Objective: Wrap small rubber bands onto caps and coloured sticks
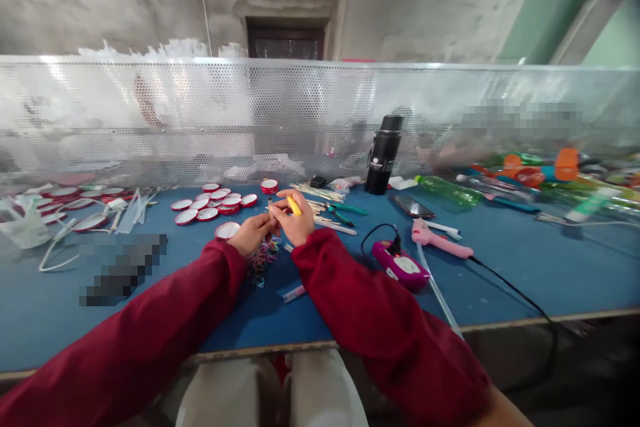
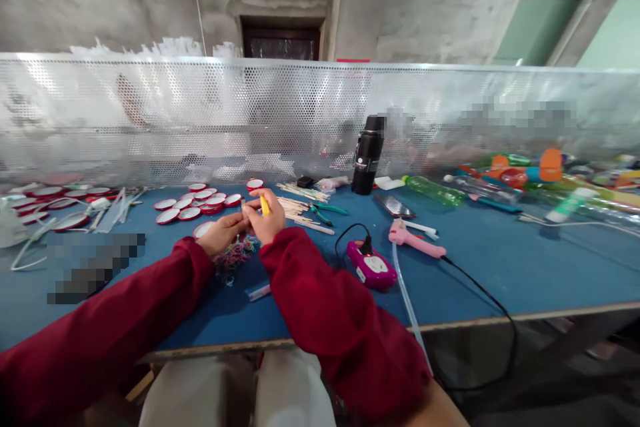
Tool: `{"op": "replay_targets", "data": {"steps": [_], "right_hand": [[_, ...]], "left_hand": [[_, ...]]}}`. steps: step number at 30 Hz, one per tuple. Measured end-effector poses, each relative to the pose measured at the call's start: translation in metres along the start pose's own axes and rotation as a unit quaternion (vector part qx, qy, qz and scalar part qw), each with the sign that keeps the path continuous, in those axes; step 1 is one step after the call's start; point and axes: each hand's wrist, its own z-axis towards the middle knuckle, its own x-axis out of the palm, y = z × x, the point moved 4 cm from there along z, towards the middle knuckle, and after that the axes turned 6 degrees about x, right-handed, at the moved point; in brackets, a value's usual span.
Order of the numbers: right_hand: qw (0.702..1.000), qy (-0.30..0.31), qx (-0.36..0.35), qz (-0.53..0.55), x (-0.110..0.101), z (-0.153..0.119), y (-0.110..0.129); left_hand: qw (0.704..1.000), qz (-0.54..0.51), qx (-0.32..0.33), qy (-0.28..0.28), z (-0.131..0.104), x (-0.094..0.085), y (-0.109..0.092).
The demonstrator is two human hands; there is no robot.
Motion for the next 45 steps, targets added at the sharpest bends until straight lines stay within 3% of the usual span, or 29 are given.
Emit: {"op": "replay_targets", "data": {"steps": [8,15,21,25,33,45], "right_hand": [[1.000,0.000,0.010,-0.008,0.001,0.001,0.000],[0.995,-0.081,0.019,0.055,-0.015,0.005,0.006],[0.996,-0.039,-0.051,0.064,-0.010,-0.006,0.028],[1.000,-0.007,-0.028,0.008,0.000,-0.014,0.028],[0.999,-0.050,0.005,0.017,0.004,-0.013,0.019],[0.996,-0.082,-0.032,-0.021,0.002,-0.013,0.020]], "left_hand": [[0.995,-0.103,-0.012,-0.005,0.001,0.004,0.005],[0.988,-0.142,-0.039,-0.041,0.001,0.003,0.004],[0.984,-0.162,-0.032,-0.069,0.000,0.002,0.000],[0.983,-0.162,-0.027,-0.087,0.000,0.001,-0.002],[0.984,-0.158,-0.040,-0.078,-0.003,0.009,-0.004],[0.981,-0.175,-0.014,-0.080,-0.002,0.011,0.000]]}}
